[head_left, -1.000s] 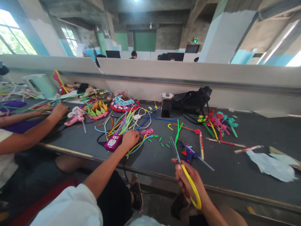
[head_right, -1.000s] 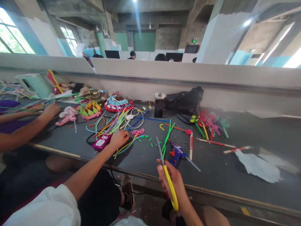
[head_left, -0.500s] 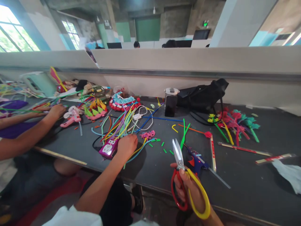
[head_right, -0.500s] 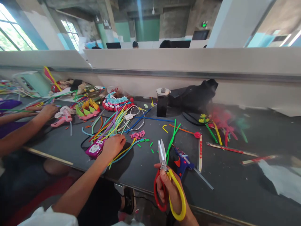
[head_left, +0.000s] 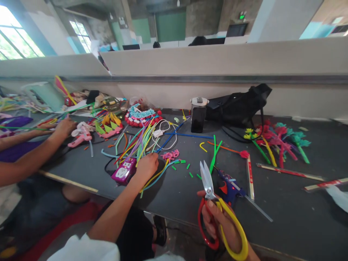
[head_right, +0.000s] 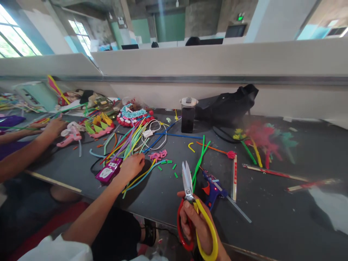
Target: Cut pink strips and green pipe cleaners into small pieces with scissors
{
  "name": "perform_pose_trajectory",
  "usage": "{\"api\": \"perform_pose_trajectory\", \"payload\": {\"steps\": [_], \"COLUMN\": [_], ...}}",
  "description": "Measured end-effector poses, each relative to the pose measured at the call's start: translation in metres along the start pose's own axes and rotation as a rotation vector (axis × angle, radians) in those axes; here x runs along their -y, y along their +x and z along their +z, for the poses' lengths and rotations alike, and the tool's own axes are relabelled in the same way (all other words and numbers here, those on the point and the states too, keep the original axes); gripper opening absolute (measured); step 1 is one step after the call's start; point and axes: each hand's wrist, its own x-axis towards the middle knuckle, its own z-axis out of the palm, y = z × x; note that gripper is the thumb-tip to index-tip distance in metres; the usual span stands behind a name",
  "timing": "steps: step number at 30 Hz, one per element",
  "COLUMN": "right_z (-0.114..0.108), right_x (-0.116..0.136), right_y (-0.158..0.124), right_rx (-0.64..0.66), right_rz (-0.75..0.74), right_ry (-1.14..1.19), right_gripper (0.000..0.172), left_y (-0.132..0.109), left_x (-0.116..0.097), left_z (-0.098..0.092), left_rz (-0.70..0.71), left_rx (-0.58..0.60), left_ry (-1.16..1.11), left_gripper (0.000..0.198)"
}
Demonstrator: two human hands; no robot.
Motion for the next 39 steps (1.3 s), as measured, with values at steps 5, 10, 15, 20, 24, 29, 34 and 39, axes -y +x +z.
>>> {"api": "perform_pose_trajectory", "payload": {"steps": [5,10,15,20,24,29,34,39], "right_z": [0.001,0.003,0.002,0.002,0.004,0.005,0.007,0.014], "right_x": [-0.001,0.000,-0.001,-0.004,-0.004,-0.007,-0.008,0.007], "right_y": [0.000,-0.002,-0.003,-0.004,-0.007,-0.008,-0.010,-0.013], "right_rx": [-0.004,0.002,-0.008,-0.039,-0.060,-0.059,-0.064,-0.041], "right_rz": [-0.043,-0.058,-0.051,-0.091,-0.114,-0.174,-0.211,-0.203], "right_ry": [0.014,0.040,0.018,0.012,-0.020,-0.003,0.039,-0.099], "right_gripper": [0.044,0.041,0.045,0.043,0.043,0.043,0.050,0.055], "left_y": [0.002,-0.055,-0.121,-0.112,-0.058,0.008,0.027,0.027], "left_x": [0.000,-0.010,-0.039,-0.051,-0.055,-0.069,-0.076,-0.075], "left_z": [-0.007,-0.041,-0.048,-0.037,-0.034,-0.017,0.003,0.005], "left_rz": [-0.004,0.254,0.610,0.625,0.513,0.476,0.516,0.501], "left_rx": [0.007,0.157,0.535,0.363,0.010,-0.078,-0.021,-0.028], "left_ry": [-0.017,-0.312,-0.447,-0.560,-0.525,-0.269,-0.216,-0.248], "left_gripper": [0.021,0.011,0.006,0.017,0.018,0.023,0.020,0.019]}}
